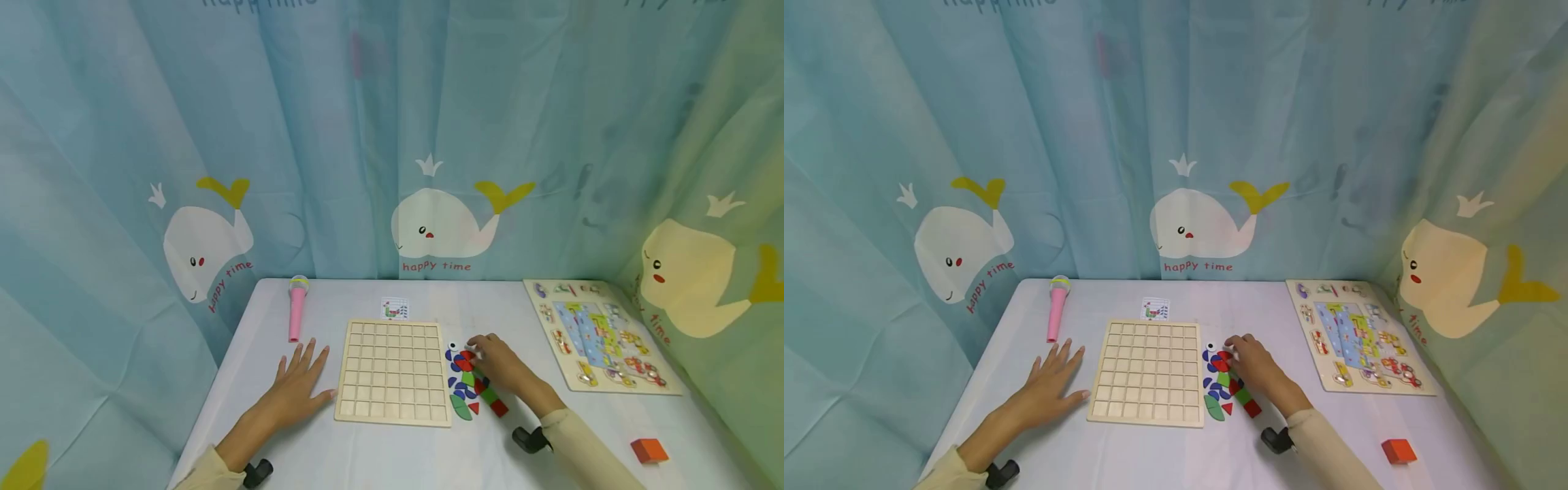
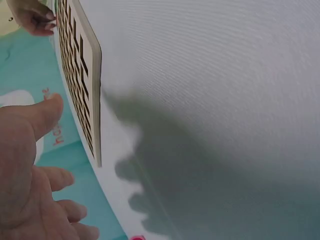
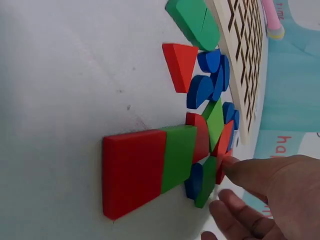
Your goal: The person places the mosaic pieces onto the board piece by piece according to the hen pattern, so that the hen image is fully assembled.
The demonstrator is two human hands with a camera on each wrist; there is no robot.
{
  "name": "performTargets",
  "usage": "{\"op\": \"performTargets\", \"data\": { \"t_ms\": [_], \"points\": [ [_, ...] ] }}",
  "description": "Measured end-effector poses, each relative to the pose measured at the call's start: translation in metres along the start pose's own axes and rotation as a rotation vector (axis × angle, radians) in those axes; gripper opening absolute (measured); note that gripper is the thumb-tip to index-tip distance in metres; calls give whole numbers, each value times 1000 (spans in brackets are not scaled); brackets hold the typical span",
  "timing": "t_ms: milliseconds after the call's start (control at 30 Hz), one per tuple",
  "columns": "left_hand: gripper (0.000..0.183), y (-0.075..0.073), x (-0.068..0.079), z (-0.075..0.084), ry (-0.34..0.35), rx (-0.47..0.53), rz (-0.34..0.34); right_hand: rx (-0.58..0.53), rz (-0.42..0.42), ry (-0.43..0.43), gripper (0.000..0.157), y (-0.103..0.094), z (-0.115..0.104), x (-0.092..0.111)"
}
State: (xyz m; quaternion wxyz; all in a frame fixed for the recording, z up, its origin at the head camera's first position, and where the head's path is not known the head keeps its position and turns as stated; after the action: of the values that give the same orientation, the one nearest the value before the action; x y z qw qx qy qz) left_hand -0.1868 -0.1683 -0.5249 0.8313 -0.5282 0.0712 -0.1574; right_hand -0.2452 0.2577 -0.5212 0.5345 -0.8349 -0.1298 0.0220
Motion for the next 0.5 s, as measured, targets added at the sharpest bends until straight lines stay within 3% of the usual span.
{"op": "performTargets", "data": {
  "t_ms": [200,500],
  "points": [
    [71,7,-3,4,10,3,-20,-69,-34,-31,25,2,6,-9],
    [59,11,-3,10,36,36,-85,-105,-40,36,18,6,11,-21]
  ]
}}
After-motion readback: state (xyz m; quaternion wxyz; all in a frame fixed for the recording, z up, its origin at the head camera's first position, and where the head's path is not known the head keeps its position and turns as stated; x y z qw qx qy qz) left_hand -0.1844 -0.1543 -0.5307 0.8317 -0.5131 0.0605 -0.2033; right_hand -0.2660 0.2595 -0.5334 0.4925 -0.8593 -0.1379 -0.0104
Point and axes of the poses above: each hand's wrist, its own x-axis away from the middle knuckle, its own y-axis out of the palm, z = x × y, the point moved 2 cm from there along -x, towards the middle knuckle, and after that the axes turned 1 degree about x, right-handed, at the moved point
